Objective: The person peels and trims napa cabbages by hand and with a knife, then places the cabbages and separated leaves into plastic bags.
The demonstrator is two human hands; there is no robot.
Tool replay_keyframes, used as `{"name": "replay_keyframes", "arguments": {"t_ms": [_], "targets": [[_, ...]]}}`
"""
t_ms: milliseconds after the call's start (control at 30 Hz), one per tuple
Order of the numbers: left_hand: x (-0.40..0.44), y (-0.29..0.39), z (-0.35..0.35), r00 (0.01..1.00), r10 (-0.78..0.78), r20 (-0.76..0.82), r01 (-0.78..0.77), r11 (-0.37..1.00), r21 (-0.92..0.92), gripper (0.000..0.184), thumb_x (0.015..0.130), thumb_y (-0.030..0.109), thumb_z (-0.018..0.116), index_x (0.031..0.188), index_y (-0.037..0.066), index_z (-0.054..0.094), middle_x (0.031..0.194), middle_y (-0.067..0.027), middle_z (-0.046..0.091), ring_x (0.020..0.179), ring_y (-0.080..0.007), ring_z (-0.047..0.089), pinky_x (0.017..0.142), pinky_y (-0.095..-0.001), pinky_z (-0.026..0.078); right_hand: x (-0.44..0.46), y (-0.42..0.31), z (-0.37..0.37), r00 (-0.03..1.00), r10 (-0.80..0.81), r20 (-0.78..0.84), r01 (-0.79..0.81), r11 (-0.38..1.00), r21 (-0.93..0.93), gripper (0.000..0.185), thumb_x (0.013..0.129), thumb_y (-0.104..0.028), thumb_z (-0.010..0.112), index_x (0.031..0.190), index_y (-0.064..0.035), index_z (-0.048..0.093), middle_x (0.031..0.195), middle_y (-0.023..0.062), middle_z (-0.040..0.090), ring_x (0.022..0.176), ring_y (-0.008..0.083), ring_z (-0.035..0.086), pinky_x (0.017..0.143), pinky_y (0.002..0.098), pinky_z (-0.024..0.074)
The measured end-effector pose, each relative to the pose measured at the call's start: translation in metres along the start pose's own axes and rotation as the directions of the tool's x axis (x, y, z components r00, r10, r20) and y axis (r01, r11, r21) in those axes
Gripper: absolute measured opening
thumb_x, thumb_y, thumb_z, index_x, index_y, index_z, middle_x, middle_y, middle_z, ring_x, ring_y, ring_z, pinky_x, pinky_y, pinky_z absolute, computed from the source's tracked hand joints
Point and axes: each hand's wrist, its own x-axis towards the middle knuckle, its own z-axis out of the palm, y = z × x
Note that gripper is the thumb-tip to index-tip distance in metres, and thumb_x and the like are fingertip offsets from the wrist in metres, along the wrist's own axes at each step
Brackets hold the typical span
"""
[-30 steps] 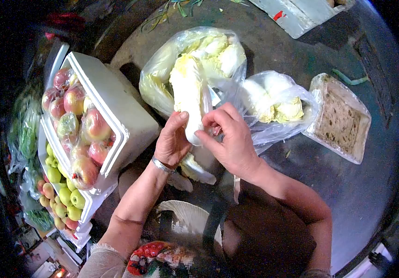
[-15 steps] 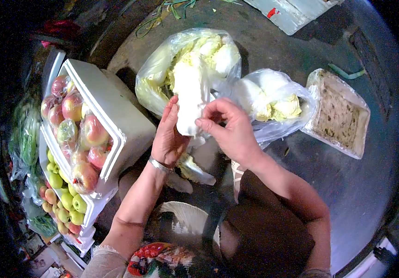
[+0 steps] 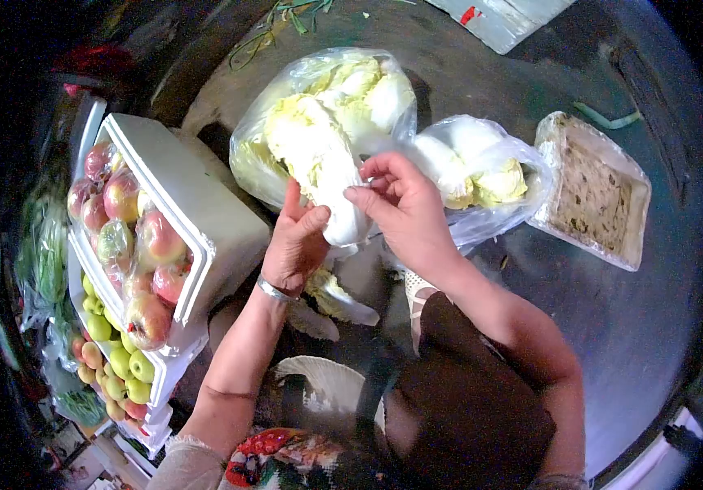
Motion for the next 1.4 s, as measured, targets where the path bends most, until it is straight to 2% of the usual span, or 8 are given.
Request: {"name": "replay_keyframes", "arguments": {"t_ms": [367,500,667,767,900,1100,1233,1400], "targets": [[-0.005,-0.002,-0.008,0.992,0.041,0.12,-0.05,0.995,0.081,0.066,0.083,0.02,0.074,0.137,0.0,0.041,0.124,-0.0117,0.057,0.112,-0.0227,0.058,0.099,-0.0392,0.046,-0.025,0.003,0.022,0.911,-0.3,0.284,0.413,0.641,-0.647,0.009,0.084,-0.004,0.066,0.09,-0.0018,0.059,0.081,0.0092,0.055,0.067,0.02,0.058,0.059,0.0311,0.0446],[0.008,0.012,-0.007,0.977,0.026,0.212,-0.001,0.993,-0.116,0.085,0.079,0.042,0.064,0.144,0.0,0.031,0.138,-0.025,0.048,0.122,-0.0358,0.054,0.103,-0.045,0.045,-0.025,-0.005,0.011,0.879,-0.128,0.459,0.314,0.88,-0.356,0.015,0.086,-0.017,0.067,0.089,-0.0045,0.058,0.082,0.0116,0.058,0.071,0.0299,0.059,0.066,0.0364,0.0468],[0.004,0.032,-0.008,0.951,-0.001,0.31,0.081,0.966,-0.245,0.108,0.07,0.071,0.063,0.149,0.007,0.025,0.139,-0.0316,0.043,0.115,-0.0485,0.054,0.092,-0.0577,0.049,-0.04,0.0,0.006,0.45,0.448,0.772,-0.144,0.89,-0.432,0.048,0.082,-0.025,0.074,0.121,-0.0001,0.061,0.103,0.0152,0.068,0.086,0.0183,0.065,0.081,0.032,0.0508],[0.003,0.032,-0.007,0.937,-0.006,0.349,0.127,0.938,-0.324,0.11,0.071,0.077,0.059,0.149,0.008,0.025,0.139,-0.0324,0.043,0.111,-0.0478,0.057,0.089,-0.0572,0.051,-0.054,0.034,-0.006,0.65,0.144,0.746,0.6,0.505,-0.62,0.052,0.081,-0.029,0.074,0.124,-0.0047,0.06,0.114,0.017,0.063,0.101,0.0293,0.062,0.087,0.0354,0.0491],[0.0,0.03,-0.009,0.932,-0.018,0.363,0.164,0.911,-0.378,0.107,0.074,0.077,0.056,0.149,0.008,0.025,0.139,-0.0342,0.041,0.112,-0.0488,0.056,0.089,-0.0574,0.051,-0.024,0.021,-0.012,0.702,0.513,0.495,-0.023,0.71,-0.703,0.022,0.082,-0.02,0.071,0.093,-0.0014,0.065,0.114,0.0168,0.059,0.104,0.0317,0.058,0.088,0.0369,0.0461],[-0.002,0.029,-0.014,0.927,-0.098,0.362,0.26,0.864,-0.432,0.108,0.076,0.081,0.05,0.147,0.004,0.028,0.138,-0.0365,0.04,0.111,-0.0508,0.056,0.089,-0.0598,0.05,-0.018,0.005,-0.02,0.948,-0.047,0.316,0.268,0.655,-0.706,0.078,0.077,-0.004,0.067,0.147,-0.0156,0.034,0.147,0.0206,0.032,0.129,0.0399,0.042,0.102,0.0449,0.0391],[0.006,0.012,-0.026,0.826,-0.203,0.526,0.45,0.798,-0.4,0.095,0.085,0.078,0.039,0.146,0.006,0.034,0.133,-0.0328,0.049,0.111,-0.0464,0.058,0.092,-0.0549,0.051,-0.01,-0.022,-0.014,0.911,-0.206,0.358,0.412,0.502,-0.76,0.093,0.072,-0.001,0.07,0.151,-0.0232,0.027,0.152,0.0171,0.027,0.137,0.0369,0.035,0.109,0.0473,0.0315],[0.0,0.001,-0.015,0.909,-0.388,0.154,0.417,0.848,-0.328,0.082,0.09,0.074,0.034,0.144,0.013,0.04,0.136,-0.0151,0.054,0.117,-0.0306,0.059,0.096,-0.0471,0.051,-0.009,-0.029,-0.007,0.755,-0.155,0.637,0.652,0.283,-0.703,0.093,0.064,0.001,0.075,0.146,-0.0248,0.038,0.151,0.0091,0.034,0.137,0.0291,0.037,0.113,0.0496,0.0247]]}}
